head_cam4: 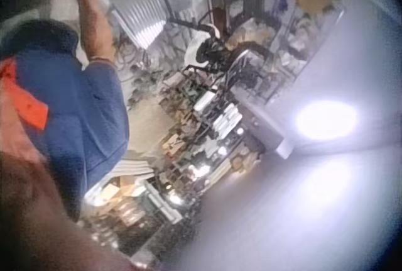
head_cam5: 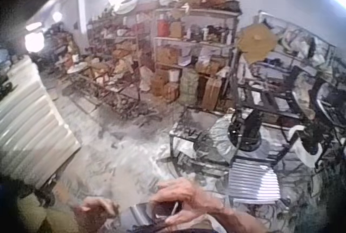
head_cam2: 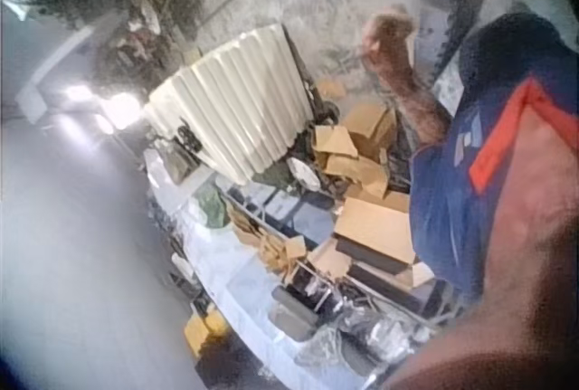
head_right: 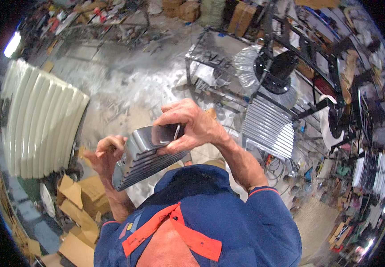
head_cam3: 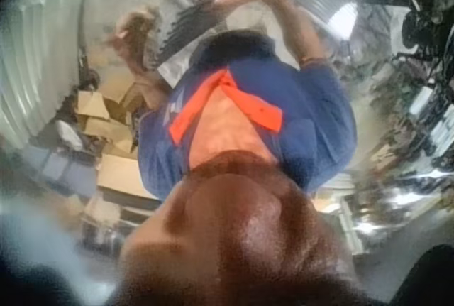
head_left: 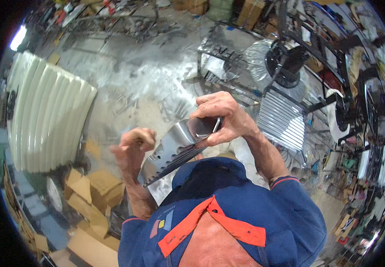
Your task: The person holds a corrugated metal panel and repeatedly inserts a small metal pin into a slot on its edge. They adjust the panel's position and reinsert the pin multiple times, then place the panel on a metal frame and continue inserting the pin.
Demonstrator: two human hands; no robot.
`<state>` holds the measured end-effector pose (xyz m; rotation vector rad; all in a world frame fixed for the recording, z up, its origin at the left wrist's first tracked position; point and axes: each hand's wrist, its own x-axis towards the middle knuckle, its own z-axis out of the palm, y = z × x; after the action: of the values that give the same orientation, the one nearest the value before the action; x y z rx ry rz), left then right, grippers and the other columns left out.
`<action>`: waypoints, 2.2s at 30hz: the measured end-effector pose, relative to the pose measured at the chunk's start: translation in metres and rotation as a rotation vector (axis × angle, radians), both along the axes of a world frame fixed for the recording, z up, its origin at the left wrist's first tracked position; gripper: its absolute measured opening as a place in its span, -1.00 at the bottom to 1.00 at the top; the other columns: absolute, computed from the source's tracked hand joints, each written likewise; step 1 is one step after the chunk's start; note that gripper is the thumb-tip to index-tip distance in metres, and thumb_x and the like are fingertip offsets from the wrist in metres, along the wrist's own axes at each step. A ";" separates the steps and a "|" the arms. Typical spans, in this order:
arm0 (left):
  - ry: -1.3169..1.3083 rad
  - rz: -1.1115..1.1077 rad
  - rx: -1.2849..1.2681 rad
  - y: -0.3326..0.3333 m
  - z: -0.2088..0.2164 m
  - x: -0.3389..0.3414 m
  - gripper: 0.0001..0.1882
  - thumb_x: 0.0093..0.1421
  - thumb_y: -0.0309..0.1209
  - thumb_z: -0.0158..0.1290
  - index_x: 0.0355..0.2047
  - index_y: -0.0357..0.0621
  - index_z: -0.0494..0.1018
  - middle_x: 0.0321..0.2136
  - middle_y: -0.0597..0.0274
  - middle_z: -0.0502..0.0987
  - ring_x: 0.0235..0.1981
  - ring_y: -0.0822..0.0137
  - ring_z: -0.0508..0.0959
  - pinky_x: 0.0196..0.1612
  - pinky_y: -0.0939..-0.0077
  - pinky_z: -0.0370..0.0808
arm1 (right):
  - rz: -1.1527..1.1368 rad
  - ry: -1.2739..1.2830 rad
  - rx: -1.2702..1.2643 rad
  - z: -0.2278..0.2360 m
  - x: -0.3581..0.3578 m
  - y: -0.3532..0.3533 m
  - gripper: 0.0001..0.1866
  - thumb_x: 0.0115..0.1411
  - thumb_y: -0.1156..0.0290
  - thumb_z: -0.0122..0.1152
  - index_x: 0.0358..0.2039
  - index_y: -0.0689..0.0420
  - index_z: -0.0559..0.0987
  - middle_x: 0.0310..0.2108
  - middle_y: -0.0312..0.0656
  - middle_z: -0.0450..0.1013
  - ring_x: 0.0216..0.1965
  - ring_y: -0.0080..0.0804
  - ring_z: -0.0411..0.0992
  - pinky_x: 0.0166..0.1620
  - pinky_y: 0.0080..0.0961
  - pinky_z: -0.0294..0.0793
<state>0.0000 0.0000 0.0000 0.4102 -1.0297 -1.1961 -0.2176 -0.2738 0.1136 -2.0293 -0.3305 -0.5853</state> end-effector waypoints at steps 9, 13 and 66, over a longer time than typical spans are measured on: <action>0.353 0.653 0.201 -0.050 -0.030 -0.176 0.12 -0.19 0.11 0.43 0.32 -0.19 0.27 0.17 0.00 0.47 0.19 0.01 0.47 0.29 0.04 0.37 | -0.626 0.142 0.639 0.007 -0.140 0.009 -0.76 0.09 0.33 0.52 -0.36 0.25 0.70 -0.48 -0.38 0.56 -0.44 -0.79 0.40 -0.40 -0.71 0.38; 0.076 0.622 0.580 -0.081 0.044 -0.221 -0.15 -0.28 -0.66 0.26 0.18 -0.26 0.39 -0.03 0.08 0.60 -0.06 0.09 0.63 0.04 0.16 0.58 | -0.452 -0.043 1.209 -0.055 -0.200 -0.012 -0.72 0.23 0.27 0.40 -0.20 0.24 0.69 -0.38 -0.31 0.61 -0.47 -0.67 0.46 -0.37 -0.65 0.46; -0.154 0.174 1.029 -0.162 0.097 -0.400 -0.78 0.15 -0.50 0.22 -0.22 -0.41 0.57 -0.30 0.00 0.67 -0.35 0.18 0.72 -0.29 0.30 0.74 | -0.630 0.379 1.957 -0.292 -0.369 0.020 -0.65 0.39 0.19 0.09 -0.02 0.20 0.57 -0.30 -0.22 0.54 -0.38 -0.44 0.53 -0.46 -0.40 0.56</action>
<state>-0.3999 -0.1623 0.0969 1.3756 -0.4091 -1.4824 -0.5870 -0.2537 -0.1783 -0.2109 0.8743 -0.4700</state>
